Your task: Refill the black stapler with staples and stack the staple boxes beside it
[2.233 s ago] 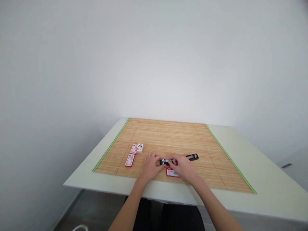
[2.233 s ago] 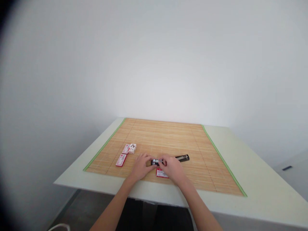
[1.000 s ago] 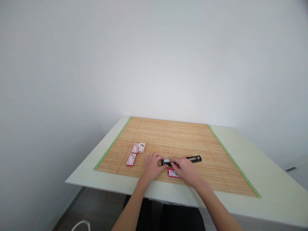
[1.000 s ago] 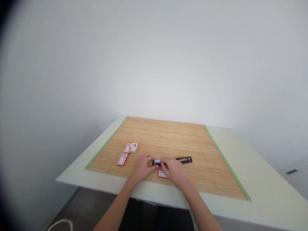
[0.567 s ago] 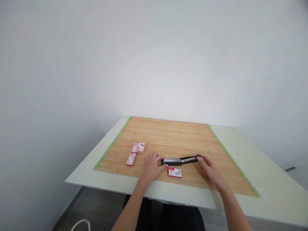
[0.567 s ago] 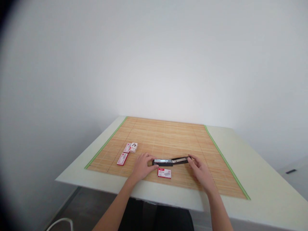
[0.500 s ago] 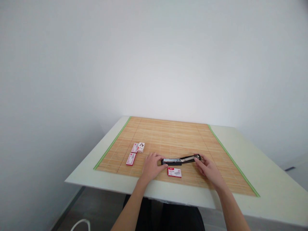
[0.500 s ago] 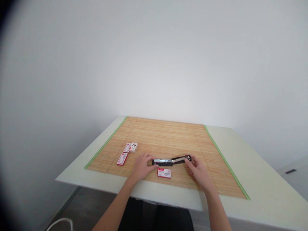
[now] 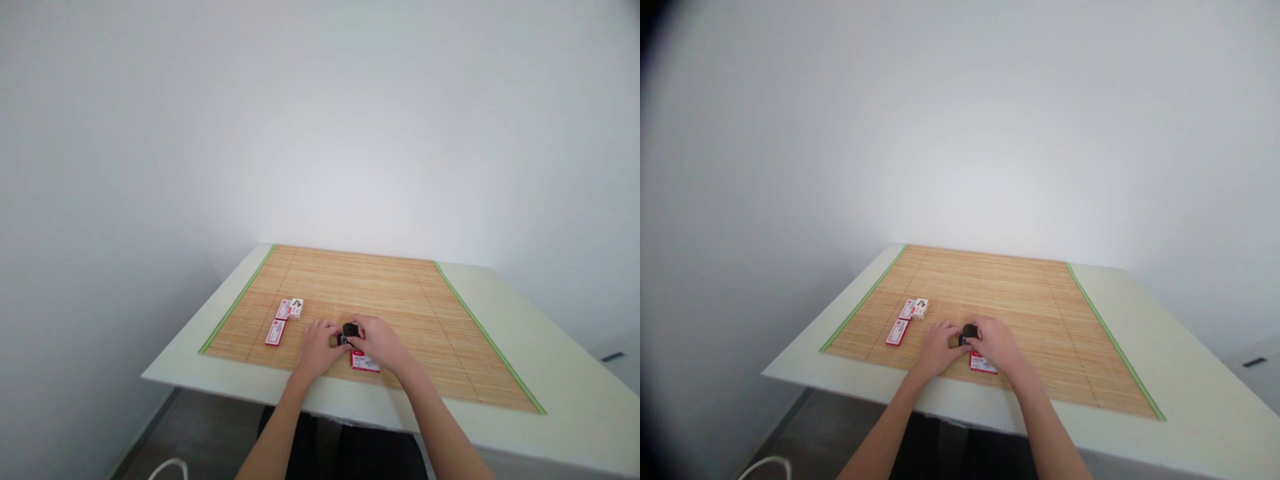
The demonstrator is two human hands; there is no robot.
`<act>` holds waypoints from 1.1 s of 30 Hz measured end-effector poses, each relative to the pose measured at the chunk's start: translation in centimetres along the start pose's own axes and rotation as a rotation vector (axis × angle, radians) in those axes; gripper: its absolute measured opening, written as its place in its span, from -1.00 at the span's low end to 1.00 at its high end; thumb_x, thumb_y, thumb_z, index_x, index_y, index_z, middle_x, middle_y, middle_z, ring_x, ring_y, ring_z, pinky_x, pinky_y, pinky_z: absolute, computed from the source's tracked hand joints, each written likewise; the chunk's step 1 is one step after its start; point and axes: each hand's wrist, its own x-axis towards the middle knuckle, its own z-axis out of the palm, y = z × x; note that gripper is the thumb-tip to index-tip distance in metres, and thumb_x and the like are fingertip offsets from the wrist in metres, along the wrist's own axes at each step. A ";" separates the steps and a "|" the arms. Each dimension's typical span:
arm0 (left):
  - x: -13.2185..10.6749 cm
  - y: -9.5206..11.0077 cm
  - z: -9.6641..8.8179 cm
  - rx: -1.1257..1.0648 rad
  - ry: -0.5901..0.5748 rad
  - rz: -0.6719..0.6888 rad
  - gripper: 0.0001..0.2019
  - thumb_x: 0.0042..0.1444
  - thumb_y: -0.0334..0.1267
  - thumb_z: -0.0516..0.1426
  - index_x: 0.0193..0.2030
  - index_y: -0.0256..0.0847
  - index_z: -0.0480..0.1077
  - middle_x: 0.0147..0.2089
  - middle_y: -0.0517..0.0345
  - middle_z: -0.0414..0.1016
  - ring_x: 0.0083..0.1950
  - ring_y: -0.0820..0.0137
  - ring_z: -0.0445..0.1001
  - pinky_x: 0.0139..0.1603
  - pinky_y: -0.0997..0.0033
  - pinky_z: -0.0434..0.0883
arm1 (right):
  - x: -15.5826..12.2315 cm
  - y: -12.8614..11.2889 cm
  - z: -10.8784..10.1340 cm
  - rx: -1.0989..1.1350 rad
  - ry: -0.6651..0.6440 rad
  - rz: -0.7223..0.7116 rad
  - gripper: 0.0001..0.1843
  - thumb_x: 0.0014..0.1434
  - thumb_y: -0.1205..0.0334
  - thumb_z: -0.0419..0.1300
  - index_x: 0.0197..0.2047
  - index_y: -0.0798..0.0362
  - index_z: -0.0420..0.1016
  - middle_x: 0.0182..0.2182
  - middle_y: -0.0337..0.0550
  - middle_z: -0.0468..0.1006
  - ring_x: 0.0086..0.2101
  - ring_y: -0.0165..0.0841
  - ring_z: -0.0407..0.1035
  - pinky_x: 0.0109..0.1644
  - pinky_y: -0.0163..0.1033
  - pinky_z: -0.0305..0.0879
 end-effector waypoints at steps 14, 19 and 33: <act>-0.1 0.4 0.0 -0.035 0.035 -0.007 -0.64 0.28 0.00 0.20 0.18 0.06 0.48 -0.02 0.12 0.54 0.08 0.17 0.40 0.12 0.17 0.26 | -3.2 5.5 -0.8 0.161 0.098 0.014 -0.64 0.35 0.03 0.16 0.10 -0.01 0.59 -0.04 -0.02 0.62 -0.05 -0.16 0.45 0.09 -0.08 0.32; -0.6 1.5 -0.6 -0.094 -0.026 0.043 -0.62 0.28 0.02 0.19 0.17 0.00 0.48 -0.02 0.11 0.55 0.08 0.18 0.43 0.17 0.14 0.27 | -5.4 6.9 2.4 0.303 0.344 0.229 -0.51 0.30 -0.21 0.15 -0.02 0.01 0.62 -0.12 0.00 0.66 -0.16 -0.13 0.49 -0.05 -0.08 0.37; -2.0 3.8 -0.7 0.058 -0.067 -0.030 -0.42 0.10 -0.10 0.25 0.30 -0.02 0.37 0.19 0.00 0.52 0.18 0.05 0.45 0.23 0.08 0.30 | -6.1 5.7 3.4 0.283 0.409 0.282 -0.43 0.28 -0.31 0.13 -0.05 -0.02 0.67 -0.33 -0.09 0.66 -0.37 -0.21 0.45 -0.28 -0.18 0.26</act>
